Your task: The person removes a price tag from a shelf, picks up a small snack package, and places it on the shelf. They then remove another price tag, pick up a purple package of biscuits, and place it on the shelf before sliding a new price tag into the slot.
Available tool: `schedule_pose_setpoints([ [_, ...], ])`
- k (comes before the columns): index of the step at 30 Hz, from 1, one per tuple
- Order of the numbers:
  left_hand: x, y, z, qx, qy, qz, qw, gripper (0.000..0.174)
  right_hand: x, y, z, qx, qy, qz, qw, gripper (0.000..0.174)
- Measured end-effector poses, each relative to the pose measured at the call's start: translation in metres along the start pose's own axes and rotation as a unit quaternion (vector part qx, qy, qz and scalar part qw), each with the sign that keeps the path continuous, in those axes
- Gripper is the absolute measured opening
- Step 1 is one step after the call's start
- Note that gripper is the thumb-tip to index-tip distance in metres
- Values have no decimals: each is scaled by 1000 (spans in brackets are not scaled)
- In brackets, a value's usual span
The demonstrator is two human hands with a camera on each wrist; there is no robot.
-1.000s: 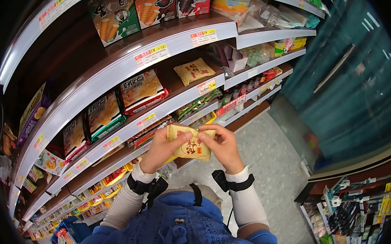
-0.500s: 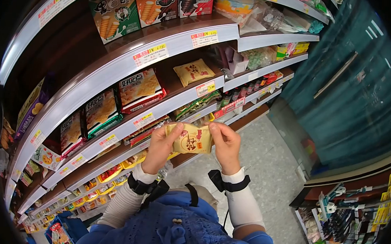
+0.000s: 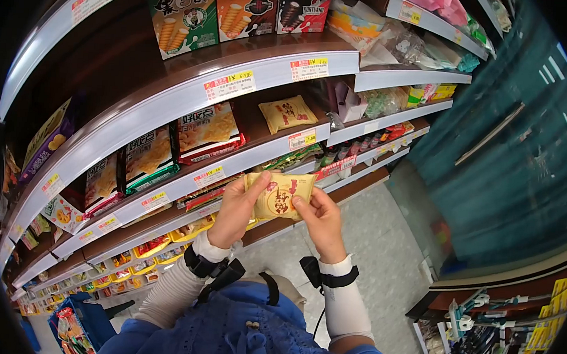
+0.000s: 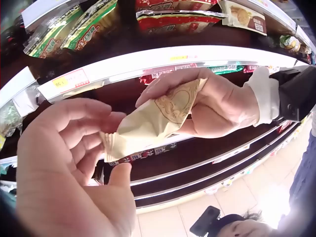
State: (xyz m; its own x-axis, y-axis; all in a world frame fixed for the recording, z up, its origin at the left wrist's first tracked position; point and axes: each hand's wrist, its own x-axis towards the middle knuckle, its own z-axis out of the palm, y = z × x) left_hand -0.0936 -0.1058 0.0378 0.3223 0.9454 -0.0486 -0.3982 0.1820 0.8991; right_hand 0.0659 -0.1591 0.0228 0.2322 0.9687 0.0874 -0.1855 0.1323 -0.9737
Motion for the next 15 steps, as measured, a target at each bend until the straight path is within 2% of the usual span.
schedule_pose_setpoints([
  [2,6,0,3,-4,-12,4,1000,30,6,-1,-1,5,-14,18,1000,32],
  [5,10,14,13,-1,-42,-28,999,30,30,-9,-4,9,27,-8,1000,31],
  [6,16,14,11,25,-70,8,997,37,40,-14,-7,-20,34,-14,999,32],
  [7,25,12,10,25,-69,10,997,37,51,-18,-7,-49,42,-21,998,33],
  [9,47,9,8,134,-55,107,984,47,74,-26,-5,-46,39,-39,997,38],
  [10,57,11,11,127,-31,136,982,51,84,-30,-4,-58,34,-35,997,41],
  [11,67,15,12,128,-31,139,982,51,95,-33,-3,-69,29,-31,997,44],
  [13,85,24,14,191,51,87,976,58,113,-37,0,-60,29,-31,997,46],
  [15,100,28,16,204,74,101,971,58,132,-39,3,-43,30,-25,998,50],
])
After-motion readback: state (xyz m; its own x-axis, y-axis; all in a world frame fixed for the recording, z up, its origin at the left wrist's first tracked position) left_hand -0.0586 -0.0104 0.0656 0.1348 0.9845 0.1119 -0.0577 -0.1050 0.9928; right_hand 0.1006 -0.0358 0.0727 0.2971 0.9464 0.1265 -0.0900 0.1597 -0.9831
